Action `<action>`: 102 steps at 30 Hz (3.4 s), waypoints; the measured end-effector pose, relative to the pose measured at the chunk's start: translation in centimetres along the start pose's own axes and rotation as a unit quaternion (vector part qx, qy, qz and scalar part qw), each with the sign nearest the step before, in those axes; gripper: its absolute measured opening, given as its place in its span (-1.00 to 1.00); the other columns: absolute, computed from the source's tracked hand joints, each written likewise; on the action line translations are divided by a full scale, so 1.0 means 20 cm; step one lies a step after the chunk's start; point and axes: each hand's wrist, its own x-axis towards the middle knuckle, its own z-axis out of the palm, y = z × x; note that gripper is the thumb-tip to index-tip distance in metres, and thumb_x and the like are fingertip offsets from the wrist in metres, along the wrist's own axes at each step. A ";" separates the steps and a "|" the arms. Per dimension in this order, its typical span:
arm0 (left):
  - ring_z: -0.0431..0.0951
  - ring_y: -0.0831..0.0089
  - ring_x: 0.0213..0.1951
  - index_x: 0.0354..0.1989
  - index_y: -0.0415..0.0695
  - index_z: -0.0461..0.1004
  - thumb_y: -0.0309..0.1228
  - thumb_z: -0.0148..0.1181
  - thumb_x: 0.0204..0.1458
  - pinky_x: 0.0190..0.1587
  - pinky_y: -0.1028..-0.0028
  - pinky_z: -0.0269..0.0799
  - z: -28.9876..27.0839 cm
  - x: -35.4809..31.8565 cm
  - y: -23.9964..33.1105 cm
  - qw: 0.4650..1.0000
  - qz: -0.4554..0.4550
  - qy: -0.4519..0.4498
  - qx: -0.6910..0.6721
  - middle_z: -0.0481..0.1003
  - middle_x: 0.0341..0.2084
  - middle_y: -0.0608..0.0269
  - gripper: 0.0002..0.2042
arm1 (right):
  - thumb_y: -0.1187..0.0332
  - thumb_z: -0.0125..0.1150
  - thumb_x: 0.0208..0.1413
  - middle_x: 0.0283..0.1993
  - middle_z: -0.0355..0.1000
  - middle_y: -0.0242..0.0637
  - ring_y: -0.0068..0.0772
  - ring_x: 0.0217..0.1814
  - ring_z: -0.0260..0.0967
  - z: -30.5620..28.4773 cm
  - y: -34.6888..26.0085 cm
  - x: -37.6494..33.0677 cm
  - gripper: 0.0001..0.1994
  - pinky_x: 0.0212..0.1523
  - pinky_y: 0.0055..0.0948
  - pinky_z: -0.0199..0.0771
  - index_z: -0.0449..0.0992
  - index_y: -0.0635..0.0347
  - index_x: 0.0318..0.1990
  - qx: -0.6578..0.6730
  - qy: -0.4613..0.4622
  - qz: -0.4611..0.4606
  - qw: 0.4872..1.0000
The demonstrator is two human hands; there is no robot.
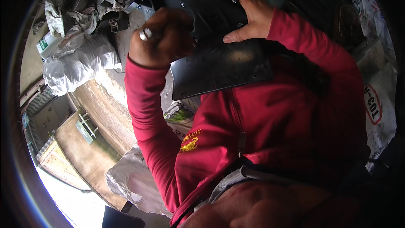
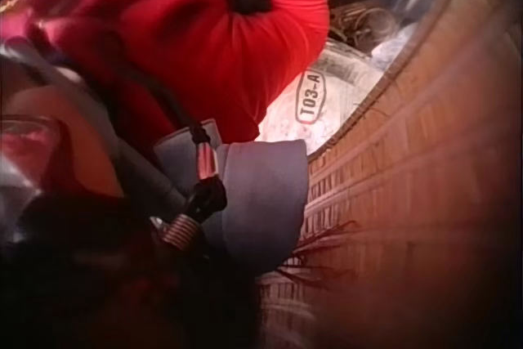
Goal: The person assembles a metal component by attaching a circular metal piece to a rectangular base using a wrench to tighten bolts. The person handles the metal parts and uses a wrench to secure them together.
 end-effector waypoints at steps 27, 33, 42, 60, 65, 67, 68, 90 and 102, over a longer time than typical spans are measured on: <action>0.53 0.31 -0.45 -0.33 -0.10 0.53 -0.58 0.17 -0.26 -0.49 0.39 0.49 0.36 -0.27 -0.21 0.883 0.271 0.134 0.359 0.49 -0.44 0.23 -0.77 | 0.02 0.58 -0.24 0.03 0.47 -0.03 -0.16 0.06 0.48 0.02 0.01 0.00 -0.03 0.09 -0.32 0.46 0.13 0.27 0.28 0.034 0.025 0.016 0.999; 0.49 0.29 -0.51 -0.37 -0.06 0.53 -0.49 0.17 -0.29 -0.52 0.37 0.49 0.28 -0.21 -0.23 0.857 0.320 0.115 0.387 0.47 -0.49 0.24 -0.79 | -0.02 0.56 -0.24 0.07 0.43 -0.01 -0.12 0.12 0.43 -0.01 -0.03 0.02 -0.02 0.14 -0.33 0.41 0.15 0.32 0.27 0.011 0.041 -0.008 0.999; 0.45 0.45 -0.57 -0.19 -0.28 0.40 0.01 -0.29 0.34 -0.49 0.53 0.36 0.02 -0.29 -0.24 0.968 0.034 0.207 -0.141 0.48 -0.45 0.09 -0.47 | -0.08 0.56 -0.27 0.14 0.38 0.06 -0.09 0.21 0.35 -0.02 0.01 0.03 0.03 0.21 -0.32 0.35 0.16 0.39 0.26 0.082 -0.021 0.048 0.995; 0.31 0.61 -0.71 0.30 -0.25 0.13 0.18 -0.03 0.16 -0.73 0.60 0.01 0.26 -0.28 -0.58 0.872 -0.035 0.276 -0.403 0.55 -0.45 0.20 -0.24 | 0.32 0.46 -0.05 0.03 0.37 -0.19 -0.44 0.04 0.37 0.18 -0.02 0.02 -0.27 0.10 -0.43 0.39 0.12 0.36 0.19 0.348 0.237 0.040 0.906; 0.60 0.38 -0.41 -0.28 -0.29 0.57 -0.33 0.18 0.09 -0.32 0.44 0.51 0.14 -0.30 -0.72 0.899 -0.148 0.258 -0.323 0.59 -0.44 0.21 -0.76 | 0.20 0.55 -0.15 0.24 0.17 -0.07 -0.32 0.21 0.25 0.28 0.07 -0.06 0.00 0.19 -0.33 0.33 -0.05 0.27 0.35 0.322 0.197 -0.068 0.924; 0.61 0.36 -0.40 -0.26 -0.32 0.56 -0.39 0.16 0.06 -0.32 0.45 0.53 0.14 -0.31 -0.73 0.875 -0.144 0.247 -0.391 0.59 -0.43 0.18 -0.78 | 0.17 0.55 -0.16 0.26 0.15 -0.06 -0.28 0.24 0.24 0.16 0.05 -0.03 0.02 0.20 -0.32 0.32 -0.06 0.23 0.37 0.368 0.149 -0.034 0.917; 0.61 0.37 -0.40 -0.25 -0.32 0.56 -0.39 0.15 0.06 -0.31 0.45 0.53 0.12 -0.32 -0.77 0.873 -0.151 0.246 -0.393 0.59 -0.43 0.18 -0.78 | 0.14 0.58 -0.20 0.27 0.16 -0.07 -0.25 0.27 0.21 0.11 -0.01 0.02 0.06 0.21 -0.30 0.31 -0.07 0.19 0.38 0.383 0.154 -0.064 0.909; 0.25 0.62 -0.70 -0.11 -0.33 0.50 0.05 -0.30 0.32 -0.59 0.64 0.11 -0.26 -0.30 -0.01 0.942 0.039 0.294 -0.156 0.42 -0.72 0.27 -0.38 | 0.34 0.38 -0.01 0.04 0.44 -0.26 -0.45 0.09 0.39 -0.17 -0.06 0.41 -0.32 0.18 -0.44 0.33 0.26 0.33 0.27 0.257 -0.065 0.050 0.963; 0.59 0.35 -0.60 -0.41 -0.24 0.40 0.02 -0.15 0.31 -0.63 0.52 0.46 -0.01 -0.21 -0.12 0.933 -0.059 0.272 -0.229 0.58 -0.51 -0.04 -0.49 | 0.43 0.41 -0.02 -0.05 0.50 -0.26 -0.45 0.00 0.47 -0.07 -0.02 0.33 -0.44 0.10 -0.44 0.43 0.35 0.33 0.16 0.299 -0.041 -0.056 0.952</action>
